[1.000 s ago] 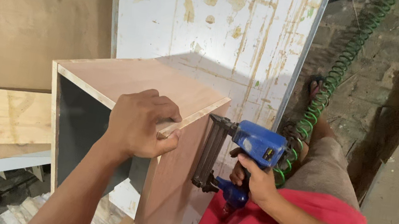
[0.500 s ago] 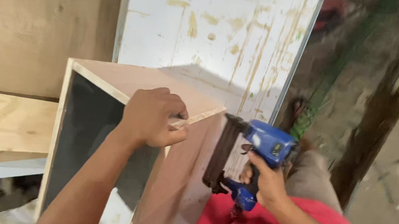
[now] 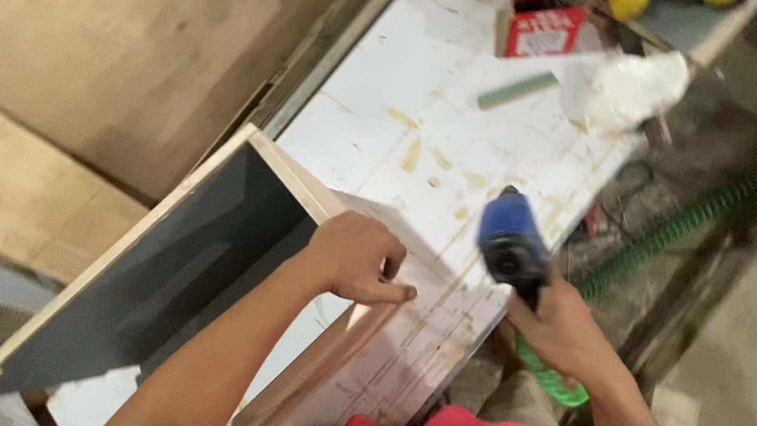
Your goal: The person aligns a wooden board with the corner of a partially constructed cabinet box and secures it using a pneumatic nail gun before using a power drill to drive a screw into the joint.
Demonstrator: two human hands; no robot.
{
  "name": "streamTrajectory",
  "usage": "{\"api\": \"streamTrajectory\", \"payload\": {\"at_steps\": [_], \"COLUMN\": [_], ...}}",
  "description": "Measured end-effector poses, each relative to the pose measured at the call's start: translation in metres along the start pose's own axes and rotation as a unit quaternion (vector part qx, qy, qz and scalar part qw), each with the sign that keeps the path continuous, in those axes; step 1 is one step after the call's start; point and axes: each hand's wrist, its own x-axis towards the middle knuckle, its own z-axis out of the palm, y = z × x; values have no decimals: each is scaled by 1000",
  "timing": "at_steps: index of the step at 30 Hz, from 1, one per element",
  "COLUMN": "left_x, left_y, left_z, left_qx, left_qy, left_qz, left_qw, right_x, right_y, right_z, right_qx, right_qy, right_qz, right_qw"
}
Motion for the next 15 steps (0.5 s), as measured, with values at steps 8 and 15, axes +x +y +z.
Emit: {"api": "streamTrajectory", "payload": {"at_steps": [8,15], "left_x": [-4,16], "left_y": [10,30], "left_z": [-9,45], "left_qx": [-92,-140], "left_qy": [75,344], "left_qz": [-76,-67], "left_qw": [990,926], "right_x": [177,241], "right_y": [67,130], "right_z": [21,34], "right_qx": [-481,-618], "right_qy": [-242,-236], "right_qz": [-140,-137], "right_qw": [831,737]}}
